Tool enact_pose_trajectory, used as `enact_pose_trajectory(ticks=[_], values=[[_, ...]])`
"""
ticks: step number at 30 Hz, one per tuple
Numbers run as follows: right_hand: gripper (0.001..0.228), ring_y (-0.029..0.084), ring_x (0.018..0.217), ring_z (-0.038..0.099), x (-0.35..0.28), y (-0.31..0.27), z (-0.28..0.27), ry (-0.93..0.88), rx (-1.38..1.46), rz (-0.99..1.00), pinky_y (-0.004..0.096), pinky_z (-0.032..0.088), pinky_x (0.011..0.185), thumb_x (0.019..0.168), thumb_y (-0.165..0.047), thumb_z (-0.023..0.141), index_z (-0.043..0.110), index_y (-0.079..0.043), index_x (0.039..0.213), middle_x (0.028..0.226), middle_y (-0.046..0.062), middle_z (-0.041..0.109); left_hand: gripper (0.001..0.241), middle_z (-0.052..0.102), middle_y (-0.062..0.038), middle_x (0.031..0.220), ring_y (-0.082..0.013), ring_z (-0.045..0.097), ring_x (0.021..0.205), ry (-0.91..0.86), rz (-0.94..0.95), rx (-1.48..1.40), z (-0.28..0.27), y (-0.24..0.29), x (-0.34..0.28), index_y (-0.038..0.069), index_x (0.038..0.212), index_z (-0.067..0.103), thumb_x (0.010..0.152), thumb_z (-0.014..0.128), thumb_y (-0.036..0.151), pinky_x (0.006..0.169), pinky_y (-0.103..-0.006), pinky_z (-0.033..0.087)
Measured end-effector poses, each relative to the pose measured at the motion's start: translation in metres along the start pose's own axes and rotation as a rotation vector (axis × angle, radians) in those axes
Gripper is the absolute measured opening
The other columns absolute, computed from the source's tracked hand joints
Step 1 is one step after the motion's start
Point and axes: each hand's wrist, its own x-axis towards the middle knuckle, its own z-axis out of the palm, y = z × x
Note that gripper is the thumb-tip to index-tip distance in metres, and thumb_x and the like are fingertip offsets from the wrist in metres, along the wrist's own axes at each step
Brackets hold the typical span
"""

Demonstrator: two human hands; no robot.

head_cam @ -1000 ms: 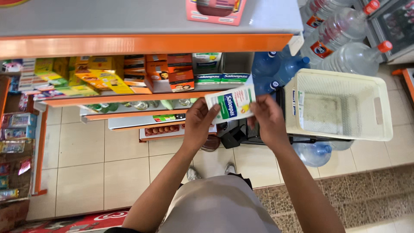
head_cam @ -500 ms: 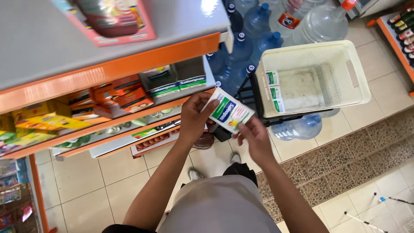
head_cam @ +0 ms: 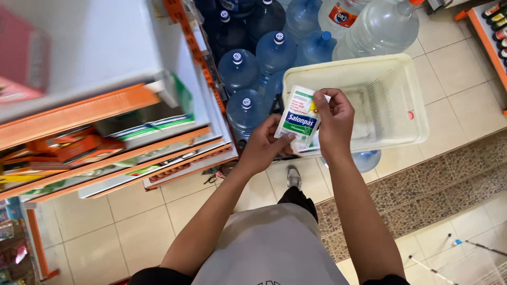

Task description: The person picks up packets from a store shelf and places them into a white bin, repeating this action for several packets.

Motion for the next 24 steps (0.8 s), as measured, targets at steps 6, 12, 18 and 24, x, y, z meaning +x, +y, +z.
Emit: enact_pose_trajectory(ticks=[6,12,18,24], values=[[0.016,0.004,0.075,0.054,0.066,0.043,-0.062,-0.151,-0.084,0.000,0.020,0.047,0.074,0.101,-0.025,0.072,0.070,-0.010,0.107,0.080,-0.002,0.056,0.024,0.072,-0.006,0.086,-0.0147,0.073,0.074,0.061,-0.037,0.102,0.033,-0.052,0.056,0.007,0.114,0.069,0.100,0.072,0.027,0.062,-0.0256,0.060],[0.015,0.006,0.080,0.057,0.106,0.065,-0.099,-0.405,-0.061,0.102,0.024,0.051,0.080,0.098,-0.019,0.075,0.072,-0.008,0.108,0.083,0.004,0.064,0.046,0.073,-0.014,0.095,-0.0171,0.066,0.084,0.187,0.000,0.225,0.070,-0.049,0.097,0.003,0.127,0.066,0.096,0.077,0.036,0.068,-0.0326,0.055],[0.046,0.012,0.088,0.067,0.130,0.061,-0.109,-0.700,0.019,0.364,0.024,0.055,0.080,0.082,-0.021,0.090,0.062,-0.009,0.116,0.099,0.003,0.068,0.026,0.072,-0.013,0.099,-0.0161,0.071,0.085,0.337,0.005,0.214,0.079,-0.061,0.120,0.012,0.126,0.056,0.103,0.065,0.018,0.073,-0.0293,0.059],[0.032,0.017,0.069,0.075,0.170,0.121,-0.143,-0.794,-0.066,0.513,0.024,0.060,0.057,0.081,-0.010,0.087,0.068,-0.004,0.105,0.083,0.011,0.075,0.035,0.074,-0.017,0.103,-0.0262,0.076,0.086,0.516,-0.193,0.537,0.084,-0.056,0.129,0.014,0.115,0.057,0.091,0.077,0.029,0.076,-0.0395,0.058]])
